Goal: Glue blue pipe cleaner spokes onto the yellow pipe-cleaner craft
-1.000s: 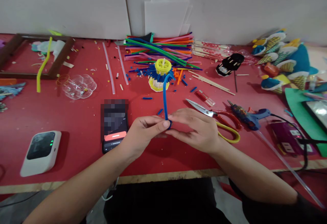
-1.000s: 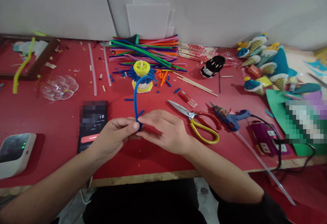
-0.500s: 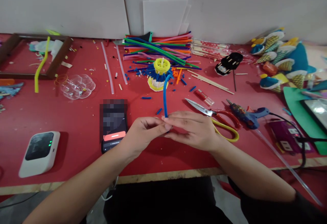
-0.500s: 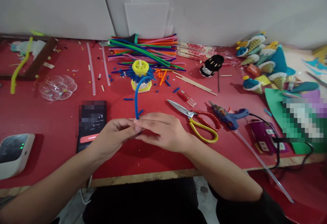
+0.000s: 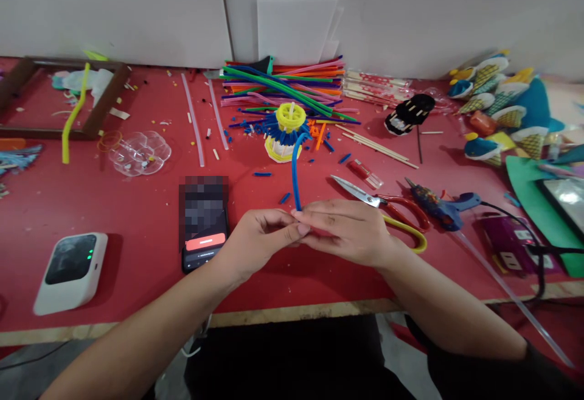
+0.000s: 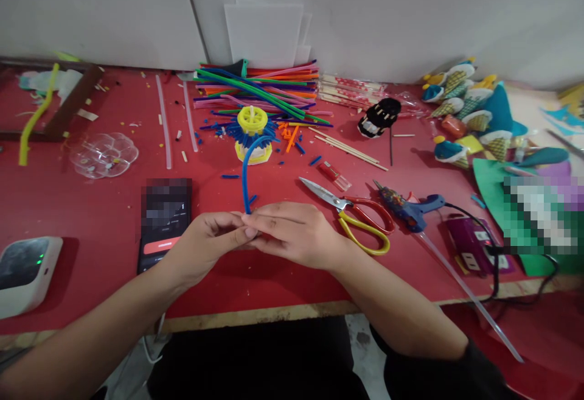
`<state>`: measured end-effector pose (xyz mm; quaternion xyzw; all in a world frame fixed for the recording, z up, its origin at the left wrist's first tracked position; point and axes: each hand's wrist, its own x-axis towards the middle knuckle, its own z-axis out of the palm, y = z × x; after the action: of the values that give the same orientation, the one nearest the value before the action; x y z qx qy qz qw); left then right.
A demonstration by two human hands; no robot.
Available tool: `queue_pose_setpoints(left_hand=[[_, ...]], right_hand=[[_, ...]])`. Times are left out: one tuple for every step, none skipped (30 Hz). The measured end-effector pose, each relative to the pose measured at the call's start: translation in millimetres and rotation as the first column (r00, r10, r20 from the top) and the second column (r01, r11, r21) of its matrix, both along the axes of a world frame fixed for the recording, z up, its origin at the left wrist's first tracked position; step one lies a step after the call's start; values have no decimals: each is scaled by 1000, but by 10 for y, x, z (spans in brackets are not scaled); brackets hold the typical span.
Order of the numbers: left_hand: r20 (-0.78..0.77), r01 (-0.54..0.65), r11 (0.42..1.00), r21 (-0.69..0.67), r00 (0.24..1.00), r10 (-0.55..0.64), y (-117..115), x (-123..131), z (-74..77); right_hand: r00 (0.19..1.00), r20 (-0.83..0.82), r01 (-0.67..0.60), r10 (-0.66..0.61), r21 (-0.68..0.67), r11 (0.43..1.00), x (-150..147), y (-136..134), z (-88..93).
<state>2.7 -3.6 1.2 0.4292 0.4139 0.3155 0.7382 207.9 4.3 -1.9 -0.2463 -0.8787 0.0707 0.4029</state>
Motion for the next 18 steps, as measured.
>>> queue_pose_setpoints(left_hand=[[-25,0,999,40,1000,1,-3,-2,7],[-57,-2,996,88,998,7,-5,-5,14],[-92,-2,990,138,996,14,-8,-8,19],[-132,1,983,186,991,24,-10,-10,23],[-170,6,973,229,985,34,-12,-13,26],[-204,9,965,263,978,46,-13,-16,28],[-230,10,957,290,971,60,-13,-20,30],[-247,9,951,308,967,70,-12,-23,32],[-256,14,948,317,964,71,-11,-27,34],[-260,20,948,318,963,67,-10,-31,38],[-262,29,950,310,963,56,-10,-35,42],[-263,40,956,291,964,40,-11,-39,47],[-263,47,964,263,965,24,-14,-41,52],[-261,53,973,226,965,8,-18,-42,55],[-255,55,981,187,967,-5,-23,-42,56],[-247,58,987,153,969,-18,-30,-41,54],[-238,62,990,127,971,-30,-38,-39,50],[-230,65,992,113,973,-37,-45,-36,43]], right_hand=[[1000,10,-1,1,-2,1000,0,2,12],[1000,19,1,-1,-2,1000,8,3,35],[1000,28,11,-10,-5,1000,31,5,70],[999,33,34,-34,-10,999,72,5,115],[997,37,74,-74,-16,997,135,5,168],[989,54,137,-135,-33,990,223,3,222],[972,73,227,-223,-51,973,335,-3,271],[936,144,334,-321,-77,939,470,-12,307],[883,254,429,-395,-95,898,621,-28,324],[827,381,485,-413,-112,867,781,-50,319],[767,501,518,-400,-115,848,942,-79,292],[689,617,570,-380,-138,810,1096,-113,246],[645,670,594,-367,-139,792,1233,-152,187],[605,734,610,-308,-179,772,1348,-192,121],[570,779,635,-262,-216,742,1436,-229,53],[553,796,651,-246,-228,724,1499,-261,-10],[531,808,676,-256,-221,703,1535,-285,-66],[510,812,704,-284,-205,680,1549,-303,-111]])
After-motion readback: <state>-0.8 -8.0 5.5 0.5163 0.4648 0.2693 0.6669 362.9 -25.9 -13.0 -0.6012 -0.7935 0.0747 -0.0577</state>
